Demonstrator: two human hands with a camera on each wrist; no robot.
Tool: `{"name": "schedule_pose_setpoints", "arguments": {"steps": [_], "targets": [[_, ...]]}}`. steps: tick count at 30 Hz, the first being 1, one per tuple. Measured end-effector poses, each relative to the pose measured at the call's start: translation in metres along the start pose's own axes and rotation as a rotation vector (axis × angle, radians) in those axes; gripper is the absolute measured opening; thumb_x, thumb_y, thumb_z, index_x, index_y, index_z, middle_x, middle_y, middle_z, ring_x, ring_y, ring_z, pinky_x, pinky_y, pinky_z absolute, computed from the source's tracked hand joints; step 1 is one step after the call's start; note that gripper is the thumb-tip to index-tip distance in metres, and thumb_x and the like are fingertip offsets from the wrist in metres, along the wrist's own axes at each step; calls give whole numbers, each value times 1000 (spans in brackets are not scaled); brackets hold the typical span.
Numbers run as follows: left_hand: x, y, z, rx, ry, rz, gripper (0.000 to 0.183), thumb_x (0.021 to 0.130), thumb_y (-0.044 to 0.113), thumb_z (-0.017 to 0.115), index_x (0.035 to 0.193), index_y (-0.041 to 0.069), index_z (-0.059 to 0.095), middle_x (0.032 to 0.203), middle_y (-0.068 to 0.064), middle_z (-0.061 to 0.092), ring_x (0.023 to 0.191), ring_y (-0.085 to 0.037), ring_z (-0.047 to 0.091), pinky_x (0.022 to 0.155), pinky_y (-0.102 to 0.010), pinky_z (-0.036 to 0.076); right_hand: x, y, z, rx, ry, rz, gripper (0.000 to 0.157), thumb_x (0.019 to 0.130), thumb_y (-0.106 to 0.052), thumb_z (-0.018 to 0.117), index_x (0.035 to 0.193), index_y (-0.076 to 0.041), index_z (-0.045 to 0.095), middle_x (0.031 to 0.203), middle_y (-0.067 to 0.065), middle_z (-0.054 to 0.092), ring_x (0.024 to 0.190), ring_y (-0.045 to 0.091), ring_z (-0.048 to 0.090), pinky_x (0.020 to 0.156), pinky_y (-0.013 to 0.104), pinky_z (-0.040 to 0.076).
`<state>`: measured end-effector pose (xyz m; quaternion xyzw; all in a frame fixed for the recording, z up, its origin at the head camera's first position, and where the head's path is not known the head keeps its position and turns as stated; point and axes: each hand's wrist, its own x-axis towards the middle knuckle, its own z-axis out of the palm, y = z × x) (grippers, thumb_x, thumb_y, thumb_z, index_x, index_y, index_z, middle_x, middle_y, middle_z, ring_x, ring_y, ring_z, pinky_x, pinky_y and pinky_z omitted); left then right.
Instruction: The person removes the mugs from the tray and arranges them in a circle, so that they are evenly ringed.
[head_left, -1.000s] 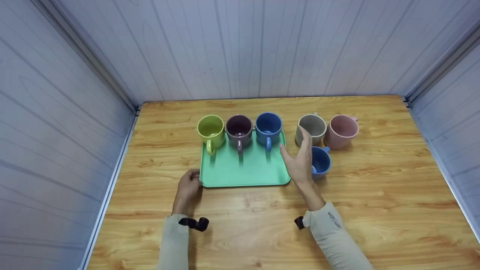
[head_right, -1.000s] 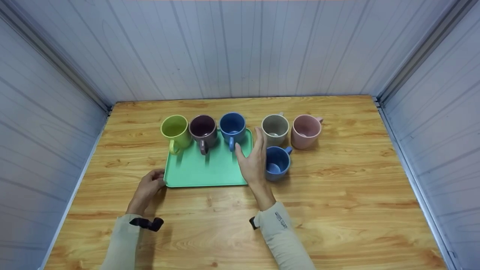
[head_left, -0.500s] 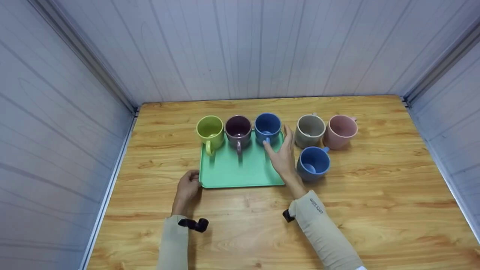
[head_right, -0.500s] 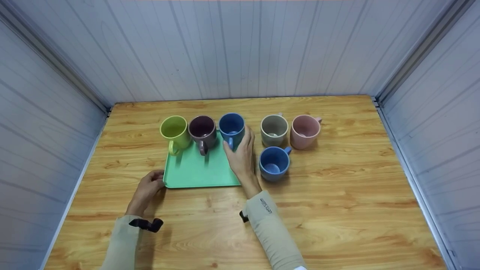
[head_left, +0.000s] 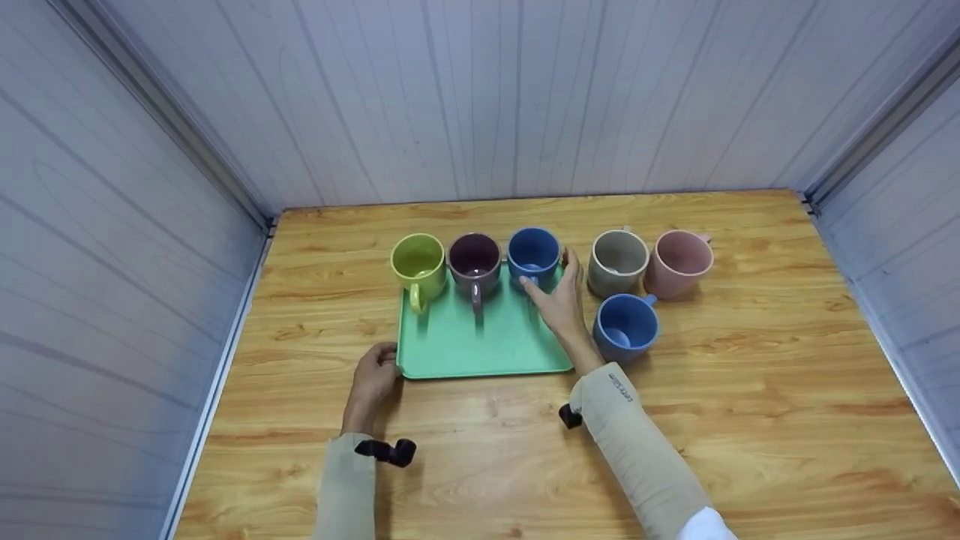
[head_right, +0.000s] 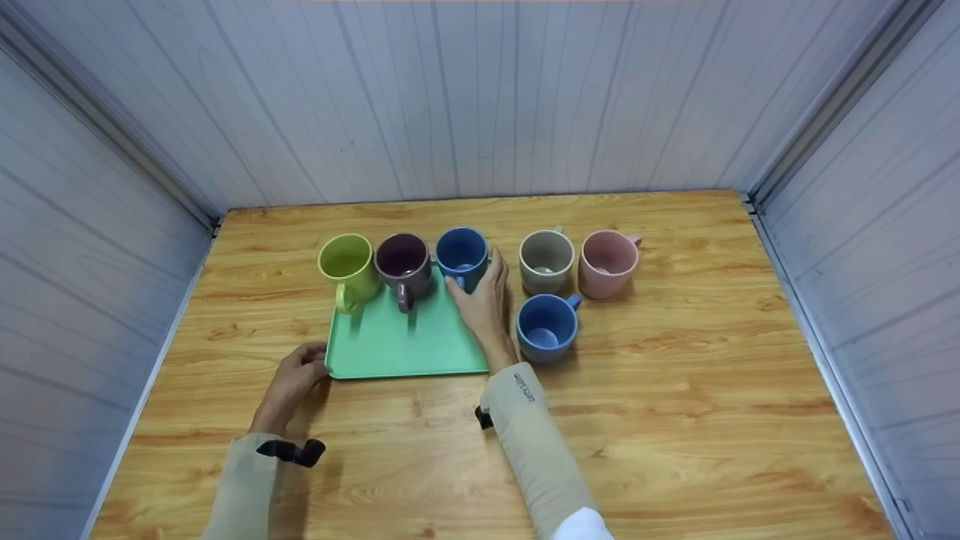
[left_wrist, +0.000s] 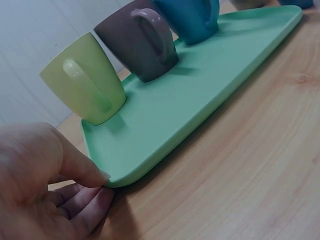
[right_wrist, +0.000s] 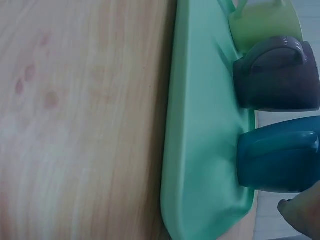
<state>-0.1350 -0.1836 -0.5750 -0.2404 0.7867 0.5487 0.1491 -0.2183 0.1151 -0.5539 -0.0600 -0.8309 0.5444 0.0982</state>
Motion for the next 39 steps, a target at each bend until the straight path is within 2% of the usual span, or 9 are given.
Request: {"name": "schedule_pose_setpoints", "arguments": {"steps": [8,13,22,31,34,39], "targets": [[0,-2,0,19,-13,38,43,89,-1,45,132,-1,49,122,-18,54,111,-28,50,92,-37,43,7,3,1,-18,-13,5,100,78,-31,78,151,-4,15,153,19,23,141,30,27,116,42,23],[0,-3,0,29,-7,65,44,88,-4,45,132,-3,48,122,-21,54,113,-30,51,95,-39,44,10,6,0,8,-38,17,102,77,-31,78,152,-6,13,155,17,23,142,29,26,116,43,22],[0,-3,0,45,5,58,41,91,0,45,131,-2,49,121,-20,55,111,-29,51,92,-38,43,17,4,4,-17,-71,14,100,79,-28,77,153,-7,12,157,15,20,145,26,20,118,40,16],[-1,-2,1,24,3,59,43,88,-3,45,131,-3,49,119,-20,54,110,-29,51,93,-38,43,22,5,6,30,-74,58,108,76,-26,80,153,-7,7,157,17,18,144,28,20,118,41,17],[0,-1,2,19,1,52,42,88,-2,46,131,-2,50,120,-19,54,111,-29,51,95,-39,43,22,5,6,45,-72,58,107,75,-26,81,153,-7,10,156,18,22,143,29,23,117,41,19],[-1,-1,1,-1,7,50,42,88,-3,46,130,-2,50,120,-19,55,111,-29,52,94,-38,43,22,4,8,81,-41,10,99,73,-22,82,148,-3,21,148,20,34,137,31,33,115,42,25]]}}
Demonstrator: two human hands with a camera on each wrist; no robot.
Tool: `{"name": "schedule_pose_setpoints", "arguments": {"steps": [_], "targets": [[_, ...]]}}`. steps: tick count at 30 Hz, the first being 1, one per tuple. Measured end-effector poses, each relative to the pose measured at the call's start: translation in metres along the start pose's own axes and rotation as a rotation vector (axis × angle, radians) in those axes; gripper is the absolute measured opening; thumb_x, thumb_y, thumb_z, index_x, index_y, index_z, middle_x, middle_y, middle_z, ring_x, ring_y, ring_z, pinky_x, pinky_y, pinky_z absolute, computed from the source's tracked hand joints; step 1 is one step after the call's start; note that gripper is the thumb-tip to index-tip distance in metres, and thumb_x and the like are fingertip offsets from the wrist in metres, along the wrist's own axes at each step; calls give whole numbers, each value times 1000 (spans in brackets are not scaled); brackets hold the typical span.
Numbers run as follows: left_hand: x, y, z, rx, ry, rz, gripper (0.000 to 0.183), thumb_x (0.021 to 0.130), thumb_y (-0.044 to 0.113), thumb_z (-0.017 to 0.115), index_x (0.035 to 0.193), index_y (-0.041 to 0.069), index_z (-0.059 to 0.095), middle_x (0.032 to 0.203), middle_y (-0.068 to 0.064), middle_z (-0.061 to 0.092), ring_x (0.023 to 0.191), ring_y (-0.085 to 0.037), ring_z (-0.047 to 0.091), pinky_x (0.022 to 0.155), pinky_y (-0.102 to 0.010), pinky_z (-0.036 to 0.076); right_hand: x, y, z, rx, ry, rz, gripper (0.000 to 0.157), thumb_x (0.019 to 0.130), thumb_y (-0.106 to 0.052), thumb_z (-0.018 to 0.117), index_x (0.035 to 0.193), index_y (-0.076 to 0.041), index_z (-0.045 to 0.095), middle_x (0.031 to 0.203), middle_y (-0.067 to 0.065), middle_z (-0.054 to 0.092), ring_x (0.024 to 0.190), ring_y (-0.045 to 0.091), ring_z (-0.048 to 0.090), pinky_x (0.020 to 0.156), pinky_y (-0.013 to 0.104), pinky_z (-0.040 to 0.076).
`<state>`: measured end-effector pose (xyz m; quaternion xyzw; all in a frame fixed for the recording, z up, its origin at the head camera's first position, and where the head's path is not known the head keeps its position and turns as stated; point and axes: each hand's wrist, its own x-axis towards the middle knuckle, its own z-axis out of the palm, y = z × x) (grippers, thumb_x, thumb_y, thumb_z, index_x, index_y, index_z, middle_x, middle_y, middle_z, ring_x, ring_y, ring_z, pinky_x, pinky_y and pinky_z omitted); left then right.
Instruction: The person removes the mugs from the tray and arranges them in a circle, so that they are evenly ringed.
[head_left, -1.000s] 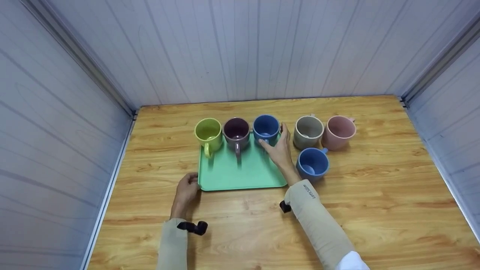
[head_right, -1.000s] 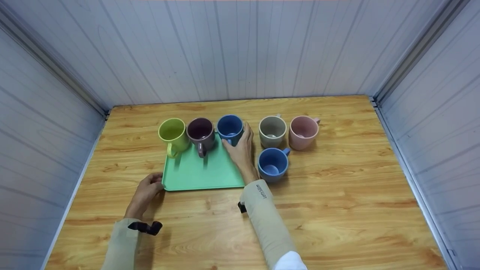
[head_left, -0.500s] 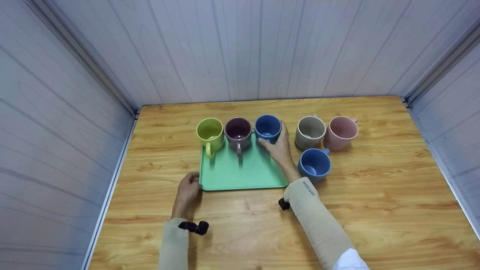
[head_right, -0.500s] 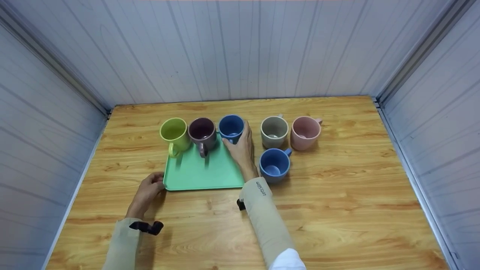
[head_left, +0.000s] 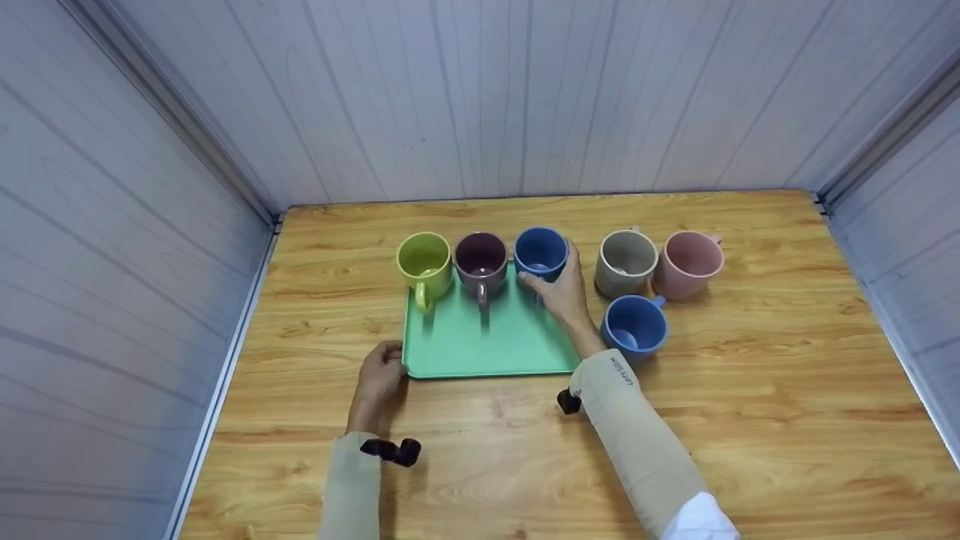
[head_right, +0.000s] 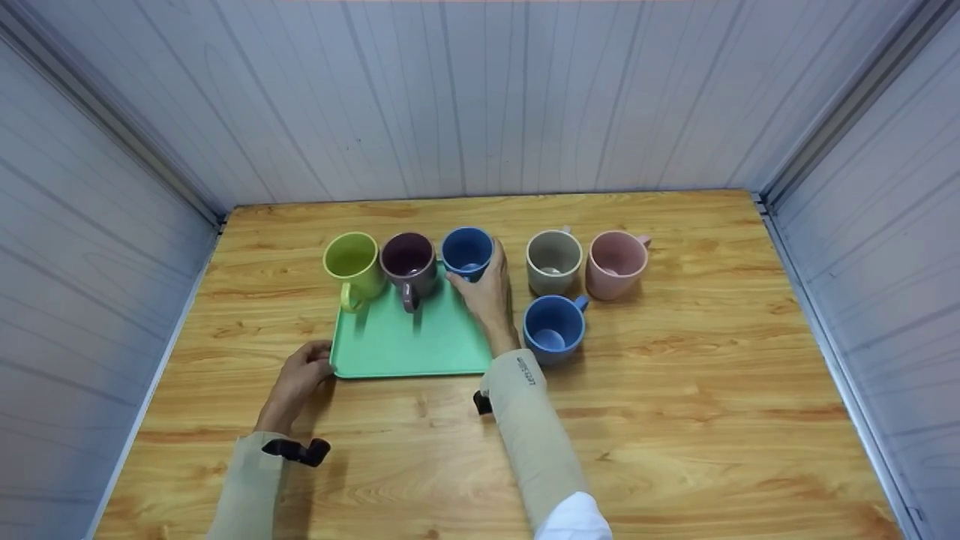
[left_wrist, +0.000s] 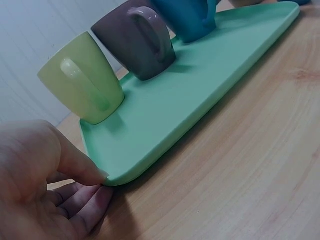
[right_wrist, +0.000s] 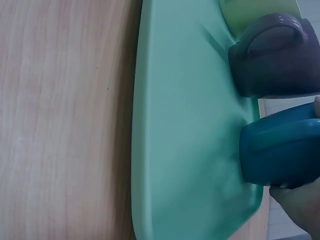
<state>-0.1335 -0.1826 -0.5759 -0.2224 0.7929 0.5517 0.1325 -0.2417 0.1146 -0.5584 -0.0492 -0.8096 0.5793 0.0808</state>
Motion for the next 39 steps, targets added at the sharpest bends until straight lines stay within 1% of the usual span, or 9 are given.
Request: {"name": "schedule_pose_setpoints", "arguments": {"steps": [6,13,18,21,29,35,39], "targets": [[-1,0,0,-9,-9,10,42,88,-2,43,129,-2,51,120,-19,56,109,-29,53,93,-38,43,-4,-2,1,7,52,-6,97,71,-22,83,147,-5,27,144,16,42,134,28,39,112,39,29],[1,0,-1,-19,-6,-16,44,86,-3,43,129,-1,50,119,-18,55,107,-27,52,92,-36,43,-15,-4,5,-2,89,-1,98,69,-22,85,148,-6,28,146,13,41,135,25,38,114,38,27],[1,1,-1,-19,-4,-40,42,89,-1,44,130,1,50,120,-16,55,108,-26,51,94,-37,43,-22,-16,4,-15,105,-13,99,69,-26,85,148,-9,28,147,11,40,136,23,37,114,38,26],[1,1,-1,-21,-5,-40,41,89,0,45,129,1,50,120,-16,55,109,-26,51,94,-37,43,-25,-26,1,-8,114,-20,99,69,-28,85,149,-9,28,146,11,41,135,23,37,114,39,27],[-1,0,-2,-23,-14,-50,39,92,2,40,130,2,50,121,-15,53,111,-26,50,95,-38,42,-32,-46,-11,44,83,-48,98,70,-29,84,148,-11,28,145,10,42,132,22,40,109,39,35],[3,-1,-1,-14,-1,-36,47,85,-4,45,132,-1,49,122,-18,53,112,-28,50,93,-36,43,-36,-59,-23,62,78,-85,97,69,-29,85,147,-8,31,143,11,44,129,21,43,107,37,39],[3,-1,-1,-6,-2,-45,45,87,-2,45,132,0,48,122,-18,54,110,-27,51,89,-35,43,-39,-68,-34,49,53,-103,95,68,-32,85,146,-10,34,140,9,47,127,21,46,106,38,40]]}}
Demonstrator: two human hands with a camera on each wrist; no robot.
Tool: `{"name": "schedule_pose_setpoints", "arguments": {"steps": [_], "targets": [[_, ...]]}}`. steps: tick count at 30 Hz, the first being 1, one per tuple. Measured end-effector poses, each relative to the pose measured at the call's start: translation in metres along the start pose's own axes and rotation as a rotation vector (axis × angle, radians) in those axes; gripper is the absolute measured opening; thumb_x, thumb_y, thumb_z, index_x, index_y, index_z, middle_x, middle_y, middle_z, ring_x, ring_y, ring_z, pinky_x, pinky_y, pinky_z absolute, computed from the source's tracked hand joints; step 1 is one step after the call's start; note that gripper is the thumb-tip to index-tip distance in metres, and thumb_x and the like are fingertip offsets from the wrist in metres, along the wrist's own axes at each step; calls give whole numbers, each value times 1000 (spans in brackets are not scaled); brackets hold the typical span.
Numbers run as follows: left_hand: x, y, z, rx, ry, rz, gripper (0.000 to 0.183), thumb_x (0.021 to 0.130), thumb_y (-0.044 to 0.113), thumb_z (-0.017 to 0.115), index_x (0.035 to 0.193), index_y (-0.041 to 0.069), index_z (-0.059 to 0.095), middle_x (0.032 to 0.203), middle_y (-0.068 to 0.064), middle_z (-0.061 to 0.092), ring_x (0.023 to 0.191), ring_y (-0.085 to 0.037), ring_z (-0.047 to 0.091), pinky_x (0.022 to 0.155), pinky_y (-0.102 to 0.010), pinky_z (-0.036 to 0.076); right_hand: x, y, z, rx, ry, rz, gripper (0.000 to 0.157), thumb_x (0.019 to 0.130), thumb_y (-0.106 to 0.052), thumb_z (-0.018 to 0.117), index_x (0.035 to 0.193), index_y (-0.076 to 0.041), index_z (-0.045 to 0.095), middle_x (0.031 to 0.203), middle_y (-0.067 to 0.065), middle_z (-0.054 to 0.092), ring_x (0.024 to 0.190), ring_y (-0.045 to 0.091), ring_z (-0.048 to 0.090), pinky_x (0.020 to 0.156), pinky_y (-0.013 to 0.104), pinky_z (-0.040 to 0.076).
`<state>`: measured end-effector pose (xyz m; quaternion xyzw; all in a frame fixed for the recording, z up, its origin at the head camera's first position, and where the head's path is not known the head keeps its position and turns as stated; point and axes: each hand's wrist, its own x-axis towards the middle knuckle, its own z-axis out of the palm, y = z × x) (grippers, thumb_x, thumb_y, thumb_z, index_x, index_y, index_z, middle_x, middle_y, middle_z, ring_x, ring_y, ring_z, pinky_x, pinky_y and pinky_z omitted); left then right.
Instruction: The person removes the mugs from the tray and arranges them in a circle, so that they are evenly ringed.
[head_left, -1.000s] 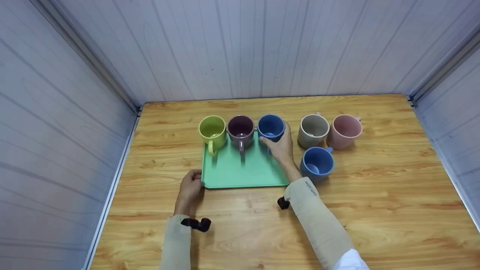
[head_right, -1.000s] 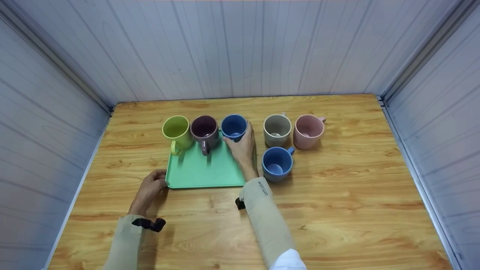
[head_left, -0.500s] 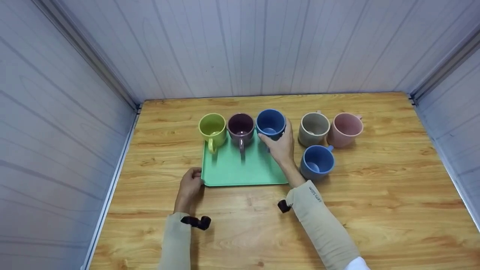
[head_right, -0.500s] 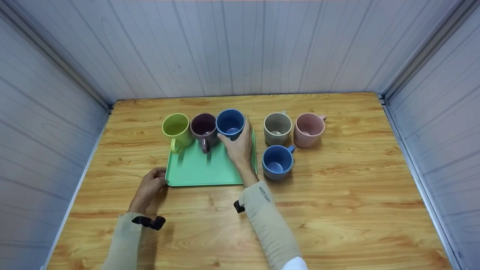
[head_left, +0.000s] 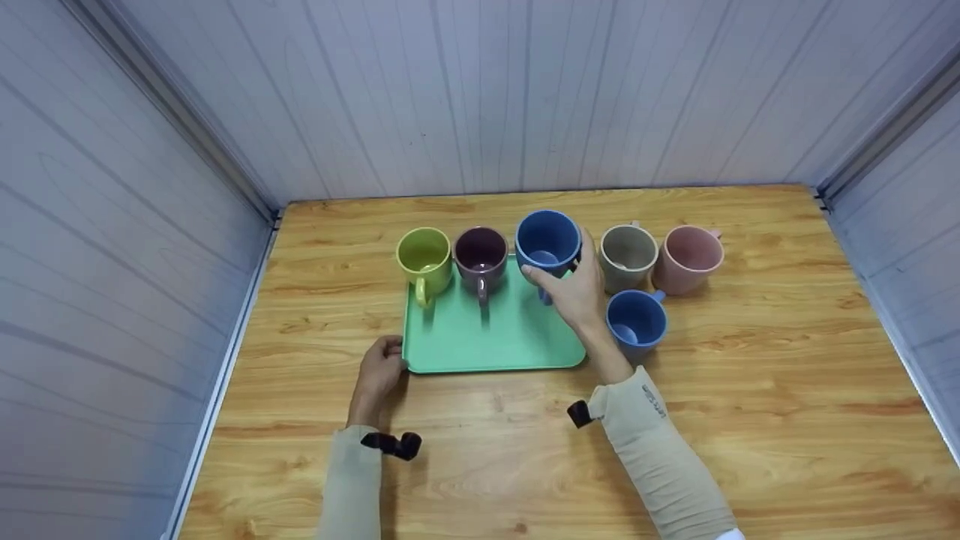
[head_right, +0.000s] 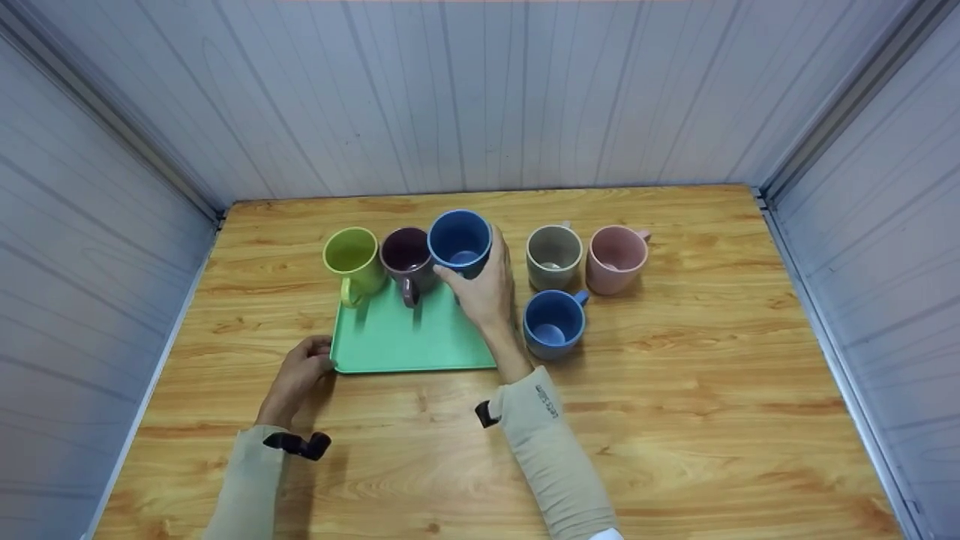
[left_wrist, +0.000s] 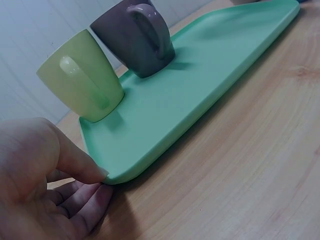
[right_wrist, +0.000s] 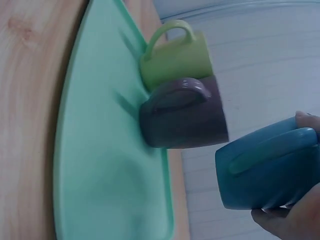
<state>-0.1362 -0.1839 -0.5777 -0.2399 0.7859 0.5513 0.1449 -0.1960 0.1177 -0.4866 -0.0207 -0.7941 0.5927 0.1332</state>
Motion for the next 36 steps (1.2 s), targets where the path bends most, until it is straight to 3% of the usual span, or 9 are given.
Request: {"name": "schedule_pose_setpoints", "arguments": {"steps": [9,18,36], "targets": [[-2,0,-1,6,-5,11,42,90,0,43,131,0,48,122,-18,54,111,-28,52,95,-39,44,-7,-22,-31,37,-70,-16,97,70,-33,85,148,-15,30,142,6,45,129,22,44,106,42,39],[-2,-2,-2,10,-14,13,41,91,1,40,132,1,48,124,-18,54,113,-28,51,98,-41,43,-20,-58,-64,50,-65,-6,90,74,-10,80,147,-2,29,143,20,40,131,34,42,105,46,40],[-3,-2,0,25,-1,45,41,91,0,40,131,-1,49,122,-18,55,111,-28,52,94,-38,44,-27,-41,-110,61,3,1,84,72,-8,82,143,-6,38,138,16,48,127,32,47,106,49,38]]}}
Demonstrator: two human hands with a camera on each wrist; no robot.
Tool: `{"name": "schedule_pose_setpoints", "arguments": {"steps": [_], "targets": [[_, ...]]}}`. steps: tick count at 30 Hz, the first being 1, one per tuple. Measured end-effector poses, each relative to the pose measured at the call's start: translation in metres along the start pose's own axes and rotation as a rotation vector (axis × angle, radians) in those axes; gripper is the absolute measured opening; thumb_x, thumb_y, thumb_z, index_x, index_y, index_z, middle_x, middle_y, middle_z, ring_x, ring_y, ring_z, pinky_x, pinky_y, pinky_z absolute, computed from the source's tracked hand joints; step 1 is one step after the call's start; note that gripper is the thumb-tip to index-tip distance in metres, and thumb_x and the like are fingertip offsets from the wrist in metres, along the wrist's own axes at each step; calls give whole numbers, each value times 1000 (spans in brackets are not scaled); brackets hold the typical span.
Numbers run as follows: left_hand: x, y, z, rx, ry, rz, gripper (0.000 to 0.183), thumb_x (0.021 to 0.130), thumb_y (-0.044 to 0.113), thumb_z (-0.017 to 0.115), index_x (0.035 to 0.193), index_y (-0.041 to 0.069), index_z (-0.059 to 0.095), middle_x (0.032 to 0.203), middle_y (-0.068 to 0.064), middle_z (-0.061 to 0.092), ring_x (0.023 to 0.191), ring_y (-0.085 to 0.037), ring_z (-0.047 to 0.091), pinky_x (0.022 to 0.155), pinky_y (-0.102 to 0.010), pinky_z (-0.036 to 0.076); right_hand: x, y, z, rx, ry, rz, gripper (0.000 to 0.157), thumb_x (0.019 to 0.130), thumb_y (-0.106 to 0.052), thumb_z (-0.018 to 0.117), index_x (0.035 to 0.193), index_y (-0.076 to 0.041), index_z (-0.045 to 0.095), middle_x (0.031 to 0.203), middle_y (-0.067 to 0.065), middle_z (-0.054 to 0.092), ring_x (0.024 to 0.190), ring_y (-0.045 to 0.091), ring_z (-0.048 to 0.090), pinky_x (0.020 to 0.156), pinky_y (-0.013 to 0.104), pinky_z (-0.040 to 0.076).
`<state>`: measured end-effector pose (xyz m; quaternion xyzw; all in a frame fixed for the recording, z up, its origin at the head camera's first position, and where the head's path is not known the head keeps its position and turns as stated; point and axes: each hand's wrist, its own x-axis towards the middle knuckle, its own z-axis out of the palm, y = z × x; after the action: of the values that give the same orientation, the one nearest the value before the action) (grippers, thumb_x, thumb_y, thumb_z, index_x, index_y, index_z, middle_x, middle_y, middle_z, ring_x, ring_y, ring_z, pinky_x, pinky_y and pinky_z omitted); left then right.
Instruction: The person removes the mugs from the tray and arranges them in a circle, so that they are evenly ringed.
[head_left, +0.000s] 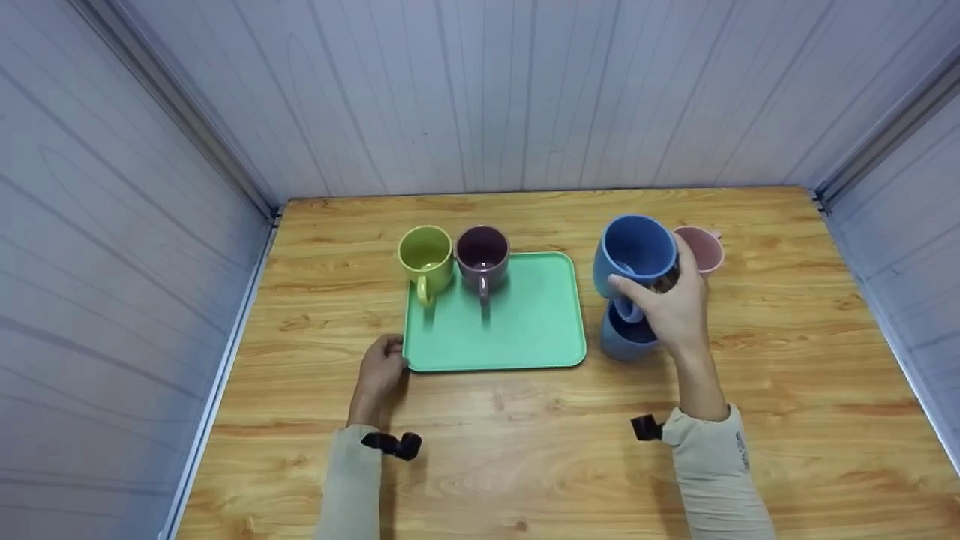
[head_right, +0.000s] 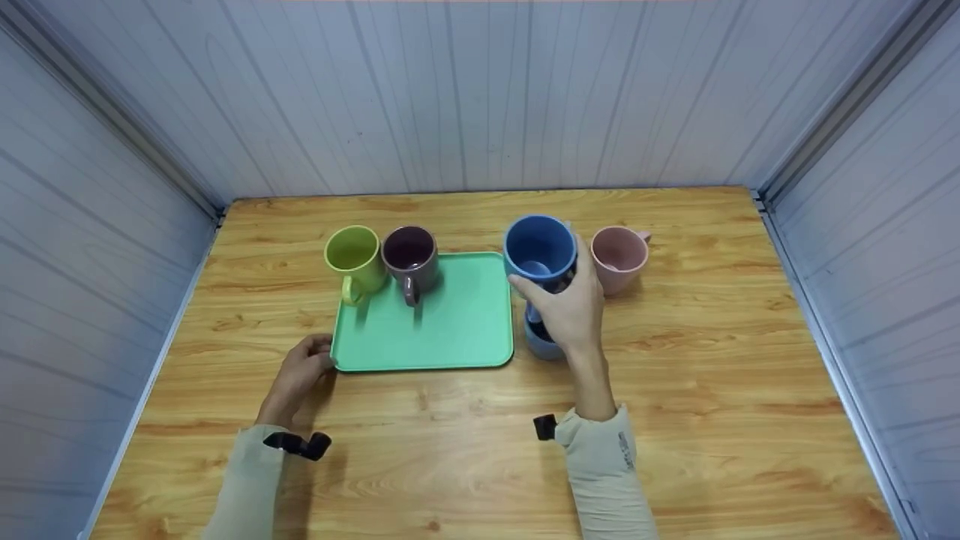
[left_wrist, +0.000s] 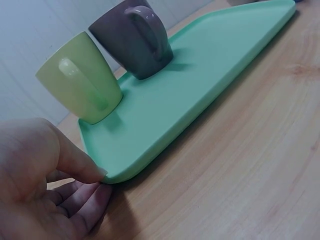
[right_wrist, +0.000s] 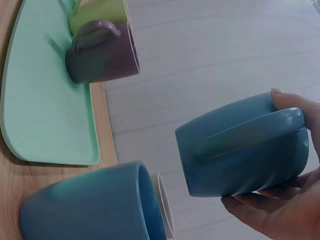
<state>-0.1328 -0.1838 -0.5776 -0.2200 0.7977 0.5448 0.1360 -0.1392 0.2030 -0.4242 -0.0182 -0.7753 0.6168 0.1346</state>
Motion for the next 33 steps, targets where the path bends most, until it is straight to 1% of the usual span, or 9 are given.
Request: {"name": "schedule_pose_setpoints", "arguments": {"steps": [5,7,10,14,17,21,25,30,33], "targets": [[0,1,1,-7,-3,9,40,91,-1,40,130,-2,49,121,-18,55,110,-28,52,94,-39,44,8,16,-16,3,35,16,86,70,-11,84,143,-14,39,139,8,47,128,25,46,108,45,37],[-1,1,0,-8,-5,7,40,91,0,40,130,-1,49,121,-18,55,110,-28,52,94,-38,44,10,19,-23,16,53,25,86,70,-10,84,143,-16,40,139,8,48,128,25,46,108,44,37],[-2,1,-1,-5,-11,15,41,91,-1,40,130,-2,49,121,-19,54,111,-29,52,95,-39,44,11,22,-32,15,74,67,90,70,-11,84,146,-18,35,142,9,45,130,26,45,108,44,37],[-3,1,-2,-6,-14,11,40,91,-2,40,131,-1,49,122,-18,54,111,-28,52,96,-39,44,8,24,-43,-9,106,118,91,71,-13,84,147,-20,35,141,7,46,129,25,45,106,41,40],[-2,1,-2,-6,-12,6,42,89,-2,41,130,-1,49,121,-18,54,111,-28,52,93,-37,44,6,26,-51,-8,132,124,85,70,-12,84,142,-21,41,137,6,48,126,26,47,102,41,41],[-1,2,-1,0,-3,-4,45,85,-4,44,130,0,51,119,-18,55,108,-27,51,89,-35,44,3,30,-63,-20,153,150,84,70,-14,84,142,-23,41,138,4,47,126,26,46,103,45,40],[-1,2,-1,0,4,-8,45,84,-4,45,129,0,52,119,-18,55,108,-27,52,91,-36,44,-2,34,-72,-33,169,190,86,71,-18,84,143,-26,39,140,3,45,128,24,44,104,48,39],[-3,2,-2,15,3,-3,47,84,-6,44,130,0,51,119,-17,55,107,-27,51,89,-35,44,-8,43,-81,-19,199,232,87,70,-17,85,143,-27,38,141,3,44,129,23,43,106,47,37],[-3,2,-2,19,2,-18,46,85,-5,43,130,1,51,119,-16,54,107,-26,50,88,-35,43,-9,49,-84,-16,219,242,88,69,-16,85,143,-27,39,141,3,44,128,23,44,106,45,37]]}}
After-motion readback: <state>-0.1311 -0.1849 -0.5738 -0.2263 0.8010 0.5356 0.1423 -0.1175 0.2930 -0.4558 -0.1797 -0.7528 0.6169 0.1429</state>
